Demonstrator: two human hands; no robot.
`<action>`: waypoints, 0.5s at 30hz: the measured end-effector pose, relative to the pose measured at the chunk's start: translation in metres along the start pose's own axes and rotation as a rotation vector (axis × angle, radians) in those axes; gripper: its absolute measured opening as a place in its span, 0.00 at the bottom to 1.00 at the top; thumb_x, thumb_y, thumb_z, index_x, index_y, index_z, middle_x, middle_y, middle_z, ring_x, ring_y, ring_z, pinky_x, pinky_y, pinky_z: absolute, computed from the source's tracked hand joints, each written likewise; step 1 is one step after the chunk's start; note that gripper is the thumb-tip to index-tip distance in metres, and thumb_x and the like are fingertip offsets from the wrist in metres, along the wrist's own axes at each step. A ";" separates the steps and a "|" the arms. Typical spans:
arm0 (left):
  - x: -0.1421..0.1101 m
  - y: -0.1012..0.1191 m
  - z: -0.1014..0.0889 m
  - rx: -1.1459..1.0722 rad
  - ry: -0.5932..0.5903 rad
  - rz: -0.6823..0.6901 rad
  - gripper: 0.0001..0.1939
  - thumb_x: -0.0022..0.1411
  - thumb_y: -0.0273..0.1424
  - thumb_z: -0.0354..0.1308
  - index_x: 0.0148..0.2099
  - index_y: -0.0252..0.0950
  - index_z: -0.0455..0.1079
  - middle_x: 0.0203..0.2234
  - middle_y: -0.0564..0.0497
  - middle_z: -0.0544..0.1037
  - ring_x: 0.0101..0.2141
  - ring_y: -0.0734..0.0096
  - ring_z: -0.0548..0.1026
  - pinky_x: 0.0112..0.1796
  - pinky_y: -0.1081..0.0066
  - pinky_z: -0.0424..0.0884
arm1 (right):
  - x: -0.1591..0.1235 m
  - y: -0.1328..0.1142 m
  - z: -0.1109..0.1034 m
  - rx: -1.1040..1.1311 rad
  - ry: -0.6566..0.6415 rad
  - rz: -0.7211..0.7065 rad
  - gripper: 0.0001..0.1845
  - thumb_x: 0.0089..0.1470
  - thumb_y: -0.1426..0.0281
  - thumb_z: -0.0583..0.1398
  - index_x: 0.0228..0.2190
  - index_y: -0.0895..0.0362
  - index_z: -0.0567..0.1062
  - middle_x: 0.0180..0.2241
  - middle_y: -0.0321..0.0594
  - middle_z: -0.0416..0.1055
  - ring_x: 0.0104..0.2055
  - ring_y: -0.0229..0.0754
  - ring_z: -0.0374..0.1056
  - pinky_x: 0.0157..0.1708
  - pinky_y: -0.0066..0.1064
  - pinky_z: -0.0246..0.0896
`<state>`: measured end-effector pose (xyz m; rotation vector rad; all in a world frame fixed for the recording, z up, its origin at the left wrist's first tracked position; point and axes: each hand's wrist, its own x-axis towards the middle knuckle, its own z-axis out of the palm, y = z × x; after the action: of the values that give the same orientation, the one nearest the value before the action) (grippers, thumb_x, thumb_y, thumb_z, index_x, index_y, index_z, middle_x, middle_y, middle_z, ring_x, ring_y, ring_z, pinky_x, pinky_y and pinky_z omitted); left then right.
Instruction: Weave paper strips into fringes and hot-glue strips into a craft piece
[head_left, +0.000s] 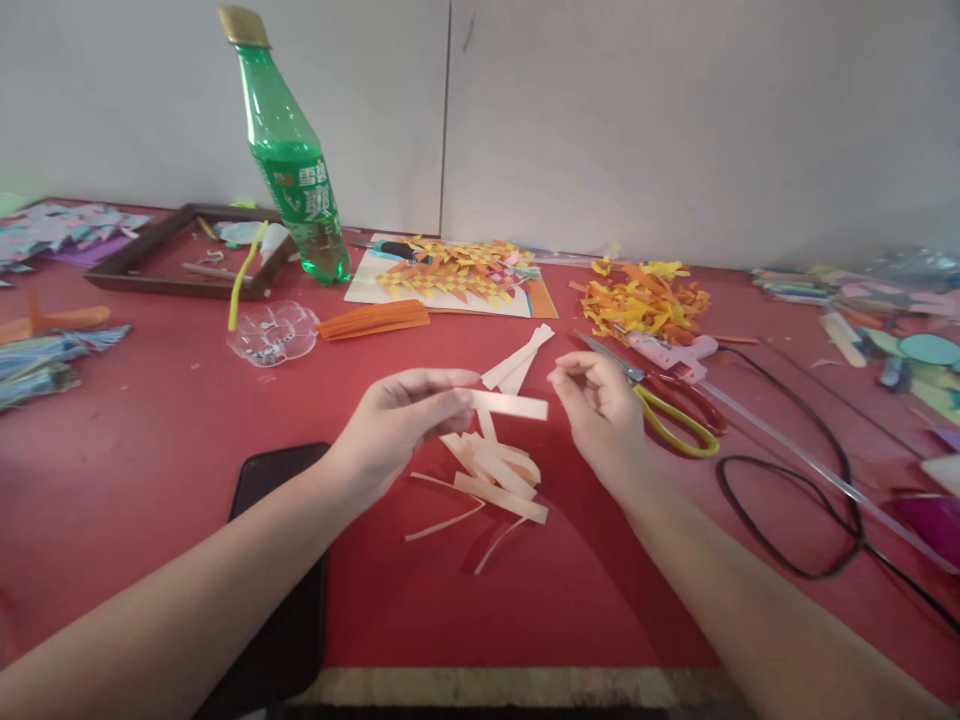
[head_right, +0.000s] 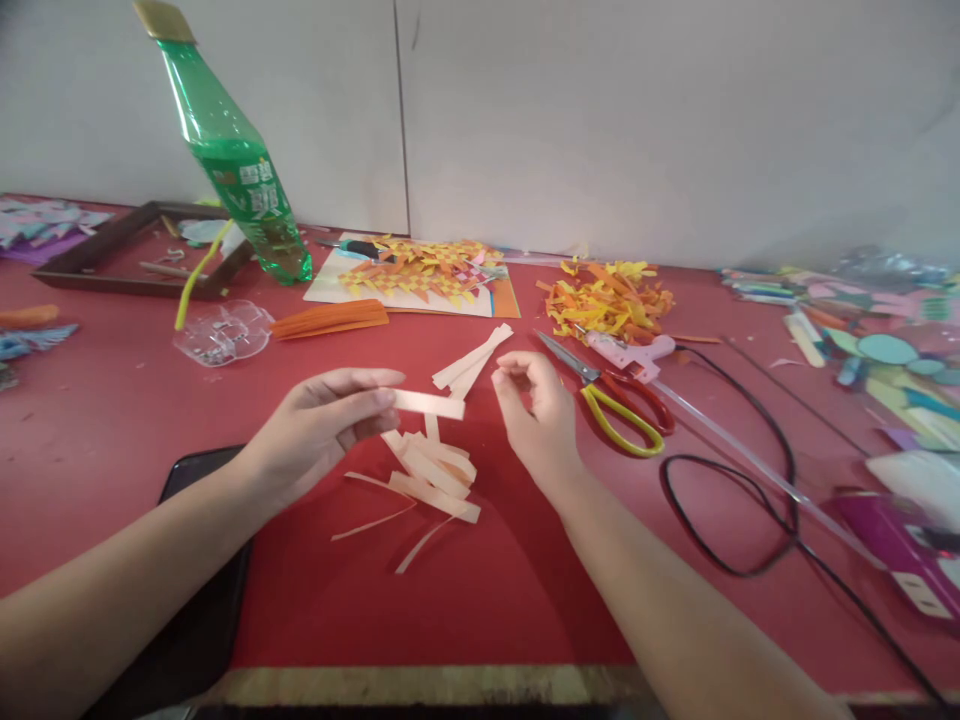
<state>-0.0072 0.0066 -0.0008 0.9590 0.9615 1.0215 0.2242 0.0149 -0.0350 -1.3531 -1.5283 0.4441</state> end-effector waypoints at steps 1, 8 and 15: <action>-0.002 0.000 0.002 0.089 -0.053 0.009 0.11 0.55 0.34 0.67 0.41 0.38 0.81 0.31 0.49 0.83 0.28 0.72 0.78 0.36 0.69 0.76 | 0.001 0.002 0.000 -0.110 -0.055 -0.049 0.09 0.59 0.65 0.59 0.41 0.54 0.74 0.40 0.44 0.76 0.44 0.47 0.73 0.47 0.45 0.67; -0.010 -0.003 0.009 0.948 -0.203 0.318 0.07 0.61 0.33 0.59 0.36 0.42 0.80 0.31 0.50 0.83 0.34 0.63 0.77 0.38 0.65 0.71 | 0.000 0.000 0.008 -0.593 -0.340 -0.196 0.18 0.63 0.64 0.54 0.52 0.49 0.75 0.63 0.46 0.63 0.64 0.60 0.55 0.59 0.60 0.53; -0.006 -0.004 0.007 0.994 -0.181 0.333 0.12 0.64 0.35 0.57 0.29 0.38 0.74 0.32 0.49 0.80 0.36 0.63 0.76 0.42 0.64 0.68 | 0.000 -0.002 0.010 -0.660 -0.409 -0.208 0.21 0.67 0.62 0.49 0.54 0.47 0.74 0.62 0.41 0.66 0.64 0.58 0.55 0.60 0.64 0.47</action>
<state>-0.0012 -0.0012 -0.0014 2.0491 1.1909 0.6688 0.2145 0.0174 -0.0378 -1.6326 -2.2612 0.0753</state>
